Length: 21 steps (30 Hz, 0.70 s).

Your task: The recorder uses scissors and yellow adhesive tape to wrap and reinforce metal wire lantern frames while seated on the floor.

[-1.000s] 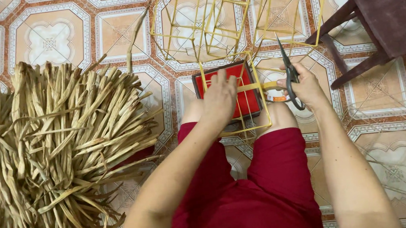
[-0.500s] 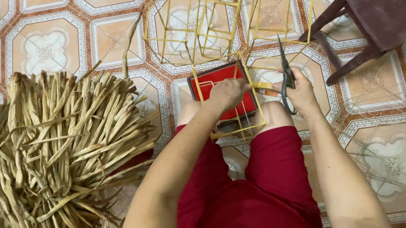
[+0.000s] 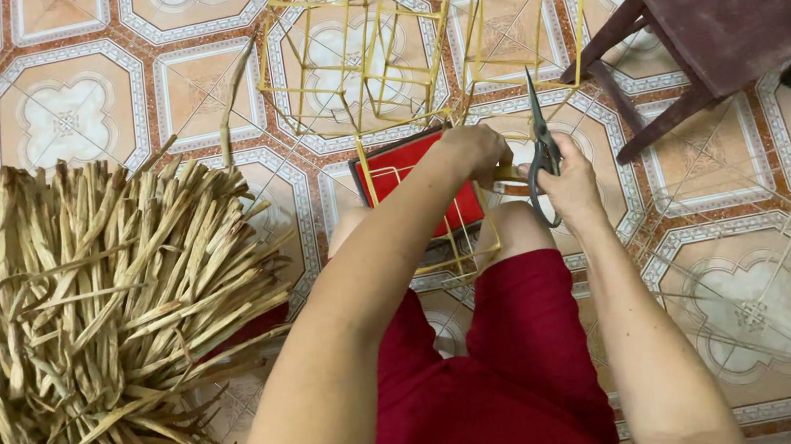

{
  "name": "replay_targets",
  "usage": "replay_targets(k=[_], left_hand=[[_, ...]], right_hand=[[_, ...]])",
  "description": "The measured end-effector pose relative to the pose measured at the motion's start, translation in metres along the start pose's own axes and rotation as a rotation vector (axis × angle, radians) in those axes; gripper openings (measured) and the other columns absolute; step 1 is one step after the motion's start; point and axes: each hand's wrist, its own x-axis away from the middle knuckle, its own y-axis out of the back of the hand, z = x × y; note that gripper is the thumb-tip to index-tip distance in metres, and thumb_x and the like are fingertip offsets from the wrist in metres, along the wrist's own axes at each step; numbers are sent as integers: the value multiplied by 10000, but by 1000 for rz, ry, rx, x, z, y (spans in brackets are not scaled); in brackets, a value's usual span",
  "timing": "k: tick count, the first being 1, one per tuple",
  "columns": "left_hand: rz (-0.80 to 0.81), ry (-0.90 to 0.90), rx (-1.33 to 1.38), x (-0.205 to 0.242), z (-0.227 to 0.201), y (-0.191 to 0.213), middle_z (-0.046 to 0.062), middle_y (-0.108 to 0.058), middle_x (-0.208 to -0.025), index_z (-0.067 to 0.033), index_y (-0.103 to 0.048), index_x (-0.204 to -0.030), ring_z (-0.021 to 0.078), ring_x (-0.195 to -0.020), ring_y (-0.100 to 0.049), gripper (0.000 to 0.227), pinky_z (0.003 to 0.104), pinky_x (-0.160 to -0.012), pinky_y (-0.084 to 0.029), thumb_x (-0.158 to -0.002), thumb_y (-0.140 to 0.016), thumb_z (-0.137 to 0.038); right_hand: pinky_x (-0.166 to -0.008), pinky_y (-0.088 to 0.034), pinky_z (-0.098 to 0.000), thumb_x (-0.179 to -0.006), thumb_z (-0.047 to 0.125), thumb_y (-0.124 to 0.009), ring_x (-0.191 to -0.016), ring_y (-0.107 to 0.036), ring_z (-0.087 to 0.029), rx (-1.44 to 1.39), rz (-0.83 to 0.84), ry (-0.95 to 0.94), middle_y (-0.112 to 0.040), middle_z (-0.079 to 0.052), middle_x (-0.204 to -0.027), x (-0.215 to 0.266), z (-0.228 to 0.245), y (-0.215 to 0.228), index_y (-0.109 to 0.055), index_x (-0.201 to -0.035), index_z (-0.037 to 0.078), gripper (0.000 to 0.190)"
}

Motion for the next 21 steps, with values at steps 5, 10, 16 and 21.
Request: replay_targets(k=[5,10,16,21], left_hand=[[-26,-18,-141,-22,13,-16,-37,-725,-1158,-311,-751,-1127,196,-1108,-675,340,408,-894,-566,-804,-847,-263],[-95,-17,-54,-28,26,-16,-70,-735,-1134,-330,-733,-1161,173,-1079,-688,423,375,-897,-569,-762,-872,-314],[-19,41,-94,-13,10,0,-83,-734,-1123,-371,-754,-1144,163,-1088,-677,390,370,-895,-567,-774,-873,-336],[-47,62,-137,-11,2,4,-83,-736,-1126,-377,-741,-1153,152,-1071,-688,400,363,-885,-573,-776,-869,-333]], right_hand=[[-765,-547,-197,-872,23,-793,-879,-689,-20,88,-197,191,-726,55,-946,34,55,1,-547,-1424,47,606],[-461,-440,-224,-857,169,-771,-560,-582,-83,142,-125,-220,-664,-3,-718,81,91,17,-573,-1450,139,626],[-396,-407,-191,-840,335,-729,-501,-530,-75,-119,325,-552,-596,-13,-691,111,50,16,-565,-1421,80,655],[-408,-428,-204,-834,417,-734,-517,-548,-63,-237,353,-593,-587,-6,-707,105,34,5,-563,-1344,47,653]])
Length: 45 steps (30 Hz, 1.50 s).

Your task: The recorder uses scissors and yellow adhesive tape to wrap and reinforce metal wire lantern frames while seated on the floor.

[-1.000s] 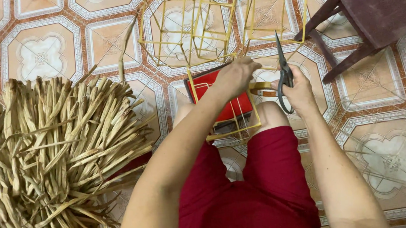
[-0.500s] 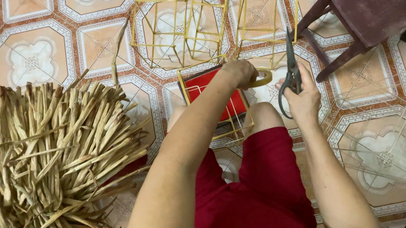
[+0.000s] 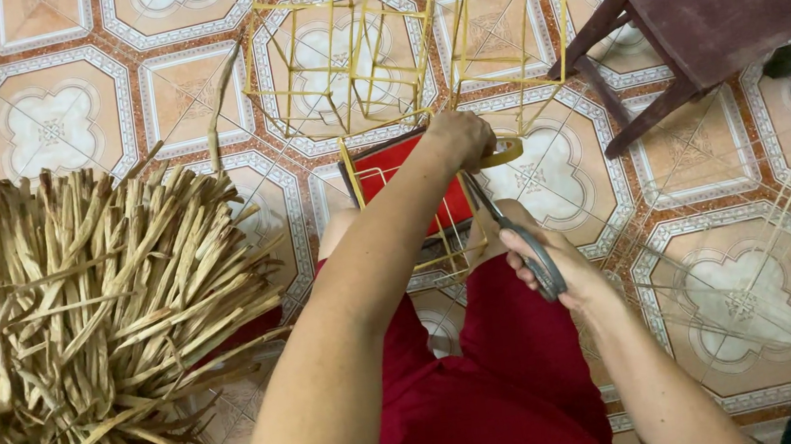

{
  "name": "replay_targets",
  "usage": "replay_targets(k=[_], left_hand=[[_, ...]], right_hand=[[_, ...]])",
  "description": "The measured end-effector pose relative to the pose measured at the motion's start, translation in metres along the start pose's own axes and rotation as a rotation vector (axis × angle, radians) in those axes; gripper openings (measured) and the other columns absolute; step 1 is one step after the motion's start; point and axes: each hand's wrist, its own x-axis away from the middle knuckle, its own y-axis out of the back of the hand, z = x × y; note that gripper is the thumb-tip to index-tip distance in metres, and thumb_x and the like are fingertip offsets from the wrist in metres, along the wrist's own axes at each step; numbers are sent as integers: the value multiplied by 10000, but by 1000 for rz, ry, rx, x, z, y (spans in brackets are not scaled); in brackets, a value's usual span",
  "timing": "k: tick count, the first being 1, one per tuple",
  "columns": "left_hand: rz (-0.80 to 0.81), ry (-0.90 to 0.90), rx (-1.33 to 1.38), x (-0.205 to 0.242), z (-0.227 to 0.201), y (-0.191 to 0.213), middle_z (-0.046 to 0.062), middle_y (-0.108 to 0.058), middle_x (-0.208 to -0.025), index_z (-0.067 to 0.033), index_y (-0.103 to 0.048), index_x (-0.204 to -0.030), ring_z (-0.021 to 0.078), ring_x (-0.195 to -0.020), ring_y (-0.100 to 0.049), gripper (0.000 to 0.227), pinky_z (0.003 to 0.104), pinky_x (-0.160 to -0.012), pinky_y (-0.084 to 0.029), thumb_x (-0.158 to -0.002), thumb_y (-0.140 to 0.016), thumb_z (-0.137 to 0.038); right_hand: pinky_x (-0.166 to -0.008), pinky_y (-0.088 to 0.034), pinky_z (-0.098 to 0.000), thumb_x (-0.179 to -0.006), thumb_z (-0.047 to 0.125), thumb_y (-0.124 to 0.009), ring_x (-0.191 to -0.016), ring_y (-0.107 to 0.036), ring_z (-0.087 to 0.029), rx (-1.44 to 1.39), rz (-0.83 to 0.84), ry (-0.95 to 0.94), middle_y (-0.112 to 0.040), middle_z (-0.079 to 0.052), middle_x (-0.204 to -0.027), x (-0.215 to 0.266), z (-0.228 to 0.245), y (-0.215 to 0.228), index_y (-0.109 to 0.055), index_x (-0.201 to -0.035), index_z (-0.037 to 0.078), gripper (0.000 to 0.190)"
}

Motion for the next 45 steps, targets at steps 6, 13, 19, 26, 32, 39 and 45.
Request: replay_targets(k=[6,13,19,26,32,39,45], left_hand=[[-20,-2,61,1,8,-2,-38,-725,-1167,-320,-739,-1171,181,-1113,-675,403,380,-897,-566,-789,-866,-335],[-108,46,302,0,14,-17,-16,-738,-1123,-310,-723,-1161,184,-1026,-719,401,369,-909,-565,-781,-846,-274],[-469,107,913,17,19,-30,30,-785,-981,-233,-752,-1121,157,-920,-736,241,351,-833,-572,-880,-767,-225],[-993,86,1507,118,38,-48,40,-750,-905,-85,-678,-1202,119,-873,-698,258,293,-839,-571,-951,-713,-129],[-1074,367,1580,206,52,-120,42,-731,-903,-92,-711,-1203,106,-816,-658,250,272,-775,-563,-957,-707,-137],[-1253,377,1848,271,63,-188,33,-702,-918,3,-650,-1143,74,-722,-563,181,233,-660,-475,-989,-704,-73],[-1169,556,1985,256,40,-179,49,-706,-874,-53,-657,-1162,94,-724,-630,239,229,-619,-505,-925,-692,-58]], right_hand=[[-398,-398,-200,-822,526,-727,-501,-523,-56,-72,-6,13,-578,16,-692,-8,18,-20,-636,-1117,77,545],[-360,-379,-200,-901,451,-714,-456,-497,-63,-80,-109,96,-560,10,-656,-12,13,-36,-656,-1028,24,449],[-351,-389,-218,-903,215,-712,-452,-507,-86,-40,-220,114,-619,-20,-712,-31,11,-30,-670,-1111,116,234],[-702,-572,-234,-931,-103,-634,-934,-736,-96,227,-348,633,-780,-89,-1087,-106,24,-36,-525,-1320,65,438],[-616,-548,-316,-948,-67,-614,-755,-685,-267,144,-85,340,-721,-174,-914,-98,46,-56,-496,-1401,46,482],[-804,-622,-270,-901,-26,-589,-978,-753,-212,-175,-169,295,-729,-168,-1102,-3,-3,-58,-439,-1421,48,547],[-745,-587,-282,-894,-125,-587,-909,-699,-197,107,-206,560,-703,-141,-1066,-12,-18,-71,-451,-1402,1,541]])
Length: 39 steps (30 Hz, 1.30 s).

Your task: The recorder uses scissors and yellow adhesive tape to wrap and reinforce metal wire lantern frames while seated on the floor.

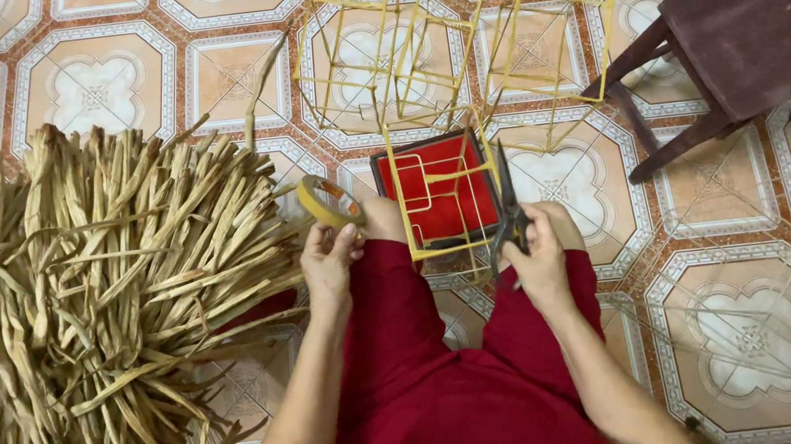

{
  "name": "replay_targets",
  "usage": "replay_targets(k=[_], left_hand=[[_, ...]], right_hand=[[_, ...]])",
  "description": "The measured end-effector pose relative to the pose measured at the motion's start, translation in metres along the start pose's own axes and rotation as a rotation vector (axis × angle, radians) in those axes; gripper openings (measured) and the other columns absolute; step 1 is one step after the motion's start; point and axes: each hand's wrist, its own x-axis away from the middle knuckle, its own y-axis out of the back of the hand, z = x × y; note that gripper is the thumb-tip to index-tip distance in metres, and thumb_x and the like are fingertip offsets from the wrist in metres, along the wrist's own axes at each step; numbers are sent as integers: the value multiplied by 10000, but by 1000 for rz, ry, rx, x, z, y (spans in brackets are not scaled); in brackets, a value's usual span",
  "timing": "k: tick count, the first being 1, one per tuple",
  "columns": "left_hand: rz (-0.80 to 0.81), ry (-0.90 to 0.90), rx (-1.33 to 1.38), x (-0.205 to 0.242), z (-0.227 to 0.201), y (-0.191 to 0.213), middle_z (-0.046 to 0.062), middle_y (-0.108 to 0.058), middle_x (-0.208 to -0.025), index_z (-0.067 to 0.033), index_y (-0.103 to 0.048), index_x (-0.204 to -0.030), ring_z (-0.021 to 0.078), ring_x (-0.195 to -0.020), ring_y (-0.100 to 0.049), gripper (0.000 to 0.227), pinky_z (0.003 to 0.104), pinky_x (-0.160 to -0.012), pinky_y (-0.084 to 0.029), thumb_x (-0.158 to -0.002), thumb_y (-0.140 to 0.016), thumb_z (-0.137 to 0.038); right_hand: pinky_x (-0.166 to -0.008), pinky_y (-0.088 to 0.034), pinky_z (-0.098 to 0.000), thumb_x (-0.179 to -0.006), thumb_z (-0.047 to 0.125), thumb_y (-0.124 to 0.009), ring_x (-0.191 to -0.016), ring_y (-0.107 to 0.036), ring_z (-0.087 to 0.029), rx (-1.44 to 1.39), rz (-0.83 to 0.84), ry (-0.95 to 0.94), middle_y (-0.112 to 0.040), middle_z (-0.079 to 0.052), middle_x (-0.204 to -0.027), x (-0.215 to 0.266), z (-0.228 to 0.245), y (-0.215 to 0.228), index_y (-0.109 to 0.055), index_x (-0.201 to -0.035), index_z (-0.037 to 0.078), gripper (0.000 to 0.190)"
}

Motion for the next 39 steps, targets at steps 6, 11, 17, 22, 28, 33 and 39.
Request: replay_targets(k=[6,11,17,22,28,33,39], left_hand=[[101,-102,-6,12,-5,-18,51,-686,-867,-28,-642,-1202,95,-730,-624,242,237,-626,-509,-968,-683,-74],[166,-231,68,33,-26,-27,36,-696,-915,-13,-628,-1199,92,-774,-611,255,234,-637,-496,-964,-694,-87],[193,-73,152,72,-30,-47,70,-704,-977,-32,-616,-1205,177,-910,-728,265,363,-809,-654,-952,-671,-91],[198,204,317,116,-13,-63,53,-684,-1013,-77,-579,-1237,184,-893,-714,305,402,-827,-643,-943,-649,-115],[194,159,263,119,-13,-62,76,-709,-1004,-66,-573,-1203,185,-923,-727,280,359,-835,-627,-949,-662,-142],[122,-8,125,102,-27,-43,21,-704,-1022,-93,-633,-1179,124,-926,-697,266,276,-826,-589,-924,-690,-146],[436,-111,-178,106,-72,-10,10,-652,-907,-62,-667,-1138,96,-790,-586,174,258,-717,-524,-993,-746,-118]], right_hand=[[-692,-588,-221,-928,-130,-572,-873,-683,-99,-240,65,327,-666,-59,-1028,-55,71,-13,-416,-1403,19,521],[-499,-472,-231,-976,-61,-675,-631,-587,-92,-537,63,202,-632,-85,-909,-78,158,7,-484,-1374,63,458],[-477,-413,-206,-930,-62,-662,-553,-493,-66,-713,133,86,-639,-92,-892,-72,186,48,-564,-1304,63,407],[-479,-415,-210,-947,-55,-678,-572,-511,-76,-757,152,1,-596,-60,-853,-82,114,62,-582,-1307,51,387],[-621,-587,-295,-960,-24,-628,-736,-698,-184,-584,24,-30,-686,-168,-981,-62,139,53,-512,-1252,63,326],[-805,-693,-353,-1019,-76,-581,-890,-793,-247,-409,-83,129,-701,-255,-1099,-56,118,68,-444,-1222,38,271],[-483,-428,-228,-1116,-107,-562,-639,-609,-161,-212,-256,392,-664,-222,-969,11,104,80,-469,-1203,15,177]])
